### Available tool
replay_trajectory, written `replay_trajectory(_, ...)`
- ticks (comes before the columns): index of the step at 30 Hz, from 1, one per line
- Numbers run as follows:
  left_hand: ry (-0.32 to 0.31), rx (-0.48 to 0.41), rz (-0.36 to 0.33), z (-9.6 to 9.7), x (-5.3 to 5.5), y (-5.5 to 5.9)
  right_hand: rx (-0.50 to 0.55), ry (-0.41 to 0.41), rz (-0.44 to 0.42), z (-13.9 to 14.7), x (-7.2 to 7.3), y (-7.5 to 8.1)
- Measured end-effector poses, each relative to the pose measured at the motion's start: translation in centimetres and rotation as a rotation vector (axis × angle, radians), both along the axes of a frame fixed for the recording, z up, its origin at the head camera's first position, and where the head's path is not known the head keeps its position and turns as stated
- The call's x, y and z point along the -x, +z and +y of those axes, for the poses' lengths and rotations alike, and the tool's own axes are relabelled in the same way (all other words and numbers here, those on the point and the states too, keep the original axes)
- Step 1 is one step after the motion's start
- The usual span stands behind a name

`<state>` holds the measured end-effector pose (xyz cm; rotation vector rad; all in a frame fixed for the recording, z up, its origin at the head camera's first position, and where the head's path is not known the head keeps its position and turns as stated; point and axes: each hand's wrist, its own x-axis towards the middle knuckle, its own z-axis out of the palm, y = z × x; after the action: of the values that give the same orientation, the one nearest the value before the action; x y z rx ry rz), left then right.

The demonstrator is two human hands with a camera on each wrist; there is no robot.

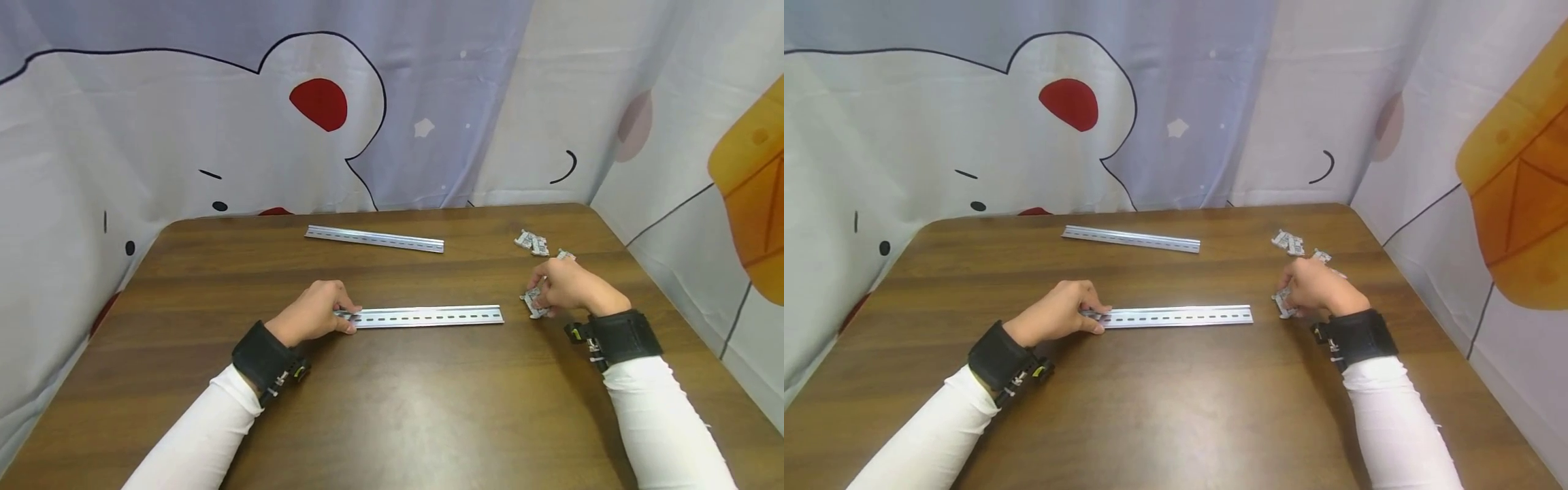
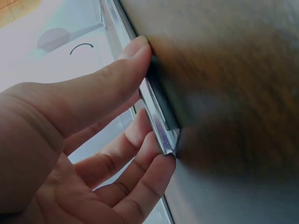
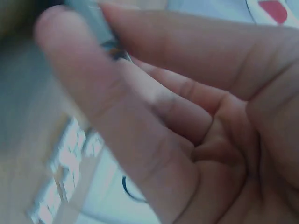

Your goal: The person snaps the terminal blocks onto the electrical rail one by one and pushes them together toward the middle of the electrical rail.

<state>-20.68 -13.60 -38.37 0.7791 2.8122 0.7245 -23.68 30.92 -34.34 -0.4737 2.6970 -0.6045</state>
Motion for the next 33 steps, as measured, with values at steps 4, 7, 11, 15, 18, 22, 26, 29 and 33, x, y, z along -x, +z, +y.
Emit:
replay_trajectory(4,0.010,-0.010,-0.013,-0.2,0.0,0.1,0.051,-0.054,-0.058,-1.3,-0.5,-0.1)
replay_trajectory(7,0.016,-0.024,-0.020,-0.3,0.0,0.2,0.010,-0.086,-0.030,-2.2,-0.9,0.3)
replay_trajectory(11,0.024,-0.036,-0.010,-0.6,-0.1,0.3,-0.020,-0.084,-0.001,-3.5,-1.2,0.9)
replay_trajectory(15,0.034,-0.040,-0.011,-0.6,0.0,0.4,-0.019,-0.066,0.011,-4.6,-1.5,1.1)
replay_trajectory(18,0.032,-0.037,-0.021,-0.5,0.1,0.4,-0.009,-0.061,0.012,-5.1,-1.9,1.0)
replay_trajectory(22,0.012,-0.029,-0.032,-0.4,0.4,0.3,0.025,-0.059,-0.001,-5.6,-2.2,0.7)
replay_trajectory(26,-0.003,-0.025,-0.046,-0.5,0.5,0.2,0.022,-0.058,0.030,-6.2,-2.1,0.3)
replay_trajectory(29,0.000,-0.021,-0.061,-0.4,0.5,0.2,0.005,-0.065,0.049,-6.5,-2.1,0.1)
replay_trajectory(33,-0.002,-0.018,-0.071,-0.3,0.5,0.2,-0.027,-0.077,0.054,-7.1,-2.2,-0.3)
